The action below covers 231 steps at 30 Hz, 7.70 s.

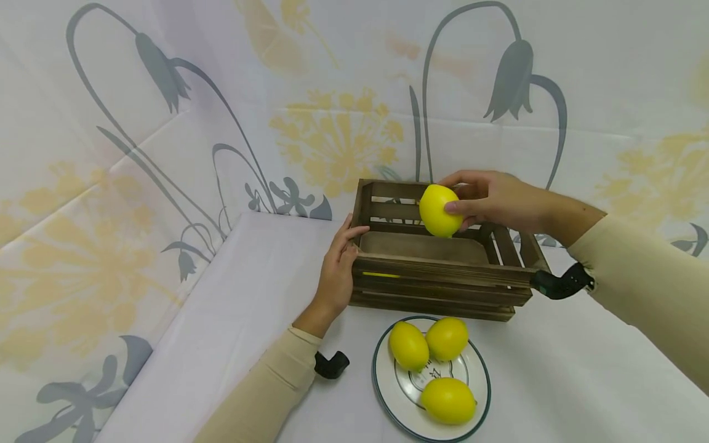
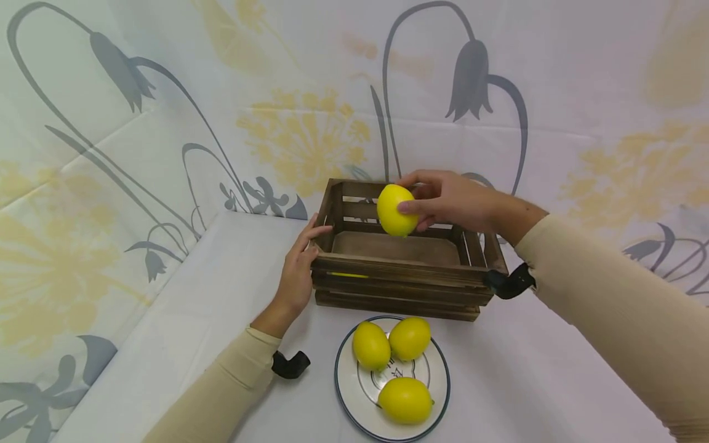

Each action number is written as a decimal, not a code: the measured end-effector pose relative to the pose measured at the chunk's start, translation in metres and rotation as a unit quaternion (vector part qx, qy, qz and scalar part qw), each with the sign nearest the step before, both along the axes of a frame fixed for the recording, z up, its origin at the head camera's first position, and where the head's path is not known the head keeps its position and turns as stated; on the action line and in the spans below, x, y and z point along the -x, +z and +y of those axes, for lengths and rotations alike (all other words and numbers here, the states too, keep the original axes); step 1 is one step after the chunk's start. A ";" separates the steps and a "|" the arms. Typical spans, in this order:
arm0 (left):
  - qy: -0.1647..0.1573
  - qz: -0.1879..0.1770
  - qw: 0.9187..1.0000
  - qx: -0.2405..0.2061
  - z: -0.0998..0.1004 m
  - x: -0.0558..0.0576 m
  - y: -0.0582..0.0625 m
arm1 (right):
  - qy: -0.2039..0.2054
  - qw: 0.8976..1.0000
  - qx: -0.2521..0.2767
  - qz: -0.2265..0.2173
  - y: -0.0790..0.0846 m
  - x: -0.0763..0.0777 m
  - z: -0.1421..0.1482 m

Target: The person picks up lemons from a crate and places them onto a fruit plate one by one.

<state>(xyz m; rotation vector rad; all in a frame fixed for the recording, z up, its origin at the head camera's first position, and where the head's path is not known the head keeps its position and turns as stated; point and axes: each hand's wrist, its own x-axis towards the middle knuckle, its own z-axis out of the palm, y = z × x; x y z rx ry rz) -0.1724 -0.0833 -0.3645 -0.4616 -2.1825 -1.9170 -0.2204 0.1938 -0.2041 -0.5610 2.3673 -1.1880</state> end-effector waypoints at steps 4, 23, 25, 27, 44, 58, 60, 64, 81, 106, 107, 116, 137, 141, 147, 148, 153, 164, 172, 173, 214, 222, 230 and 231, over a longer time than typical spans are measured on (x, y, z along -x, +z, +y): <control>-0.003 0.001 1.000 -0.004 0.000 0.000 0.000 | 0.011 1.000 -0.007 0.013 -0.005 -0.008 0.004; -0.002 0.007 1.000 -0.003 0.001 0.001 -0.003 | 0.049 0.998 0.029 0.033 -0.024 -0.037 0.008; -0.002 0.012 1.000 -0.006 0.001 0.001 -0.003 | 0.051 0.998 0.028 0.037 -0.027 -0.041 0.008; -0.003 0.015 1.000 -0.007 0.001 0.001 -0.003 | 0.052 0.998 0.024 0.039 -0.029 -0.045 0.008; 0.005 0.012 1.000 -0.001 0.002 0.000 -0.002 | 0.043 0.998 0.017 0.032 -0.040 -0.066 0.008; 0.004 0.018 1.000 -0.003 0.002 0.001 -0.003 | 0.084 0.993 0.078 0.004 -0.054 -0.078 0.007; 0.004 0.018 1.000 -0.001 0.003 0.001 -0.002 | 0.087 0.993 0.078 -0.002 -0.056 -0.080 0.007; 0.004 0.017 1.000 0.002 0.003 0.000 -0.001 | 0.081 0.994 0.073 -0.019 -0.061 -0.085 0.006; 0.005 0.012 1.000 0.004 0.003 0.000 -0.001 | 0.086 0.991 0.097 -0.033 -0.094 -0.104 0.010; 0.004 0.007 1.000 -0.006 0.003 -0.002 0.001 | 0.051 0.983 0.176 0.033 -0.131 -0.122 0.042; 0.004 0.006 1.000 -0.006 0.003 -0.002 0.001 | 0.046 0.983 0.172 0.037 -0.132 -0.122 0.043; 0.003 0.007 1.000 -0.007 0.003 -0.001 -0.001 | 0.032 0.989 0.133 0.062 -0.143 -0.125 0.046; 0.009 0.005 1.000 0.010 0.004 -0.001 -0.001 | 0.088 0.992 0.070 0.061 -0.152 -0.128 0.057; 0.012 0.007 1.000 0.010 0.003 -0.002 -0.002 | 0.090 0.993 0.060 0.050 -0.152 -0.127 0.057; 0.014 0.010 1.000 0.011 0.003 -0.003 -0.002 | 0.093 0.991 0.054 0.075 -0.151 -0.128 0.055; 0.014 0.010 1.000 0.012 0.002 -0.003 -0.003 | 0.093 0.991 0.054 0.081 -0.150 -0.128 0.055; 0.014 0.013 1.000 0.009 0.002 -0.002 -0.003 | 0.104 0.990 0.052 0.081 -0.149 -0.129 0.052; 0.009 0.007 1.000 0.009 0.003 -0.001 -0.002 | 0.117 0.992 0.041 0.040 -0.154 -0.128 0.050; 0.009 0.003 1.000 0.007 0.003 -0.003 -0.003 | 0.128 0.991 0.036 0.018 -0.161 -0.127 0.047; 0.010 0.005 1.000 0.007 0.003 -0.003 -0.002 | 0.128 0.991 0.035 0.017 -0.161 -0.127 0.047; 0.006 0.013 1.000 0.012 0.002 -0.001 -0.003 | 0.045 0.937 0.010 0.346 -0.043 -0.069 -0.027; 0.004 0.007 1.000 0.003 0.002 0.000 -0.005 | 0.041 0.960 -0.045 0.273 -0.031 -0.037 -0.060; -0.004 0.014 1.000 0.011 0.000 0.001 -0.005 | 0.088 0.972 -0.102 0.192 -0.014 -0.009 -0.075; -0.002 0.014 1.000 0.011 0.000 0.001 -0.005 | 0.101 0.972 -0.110 0.182 -0.011 -0.005 -0.076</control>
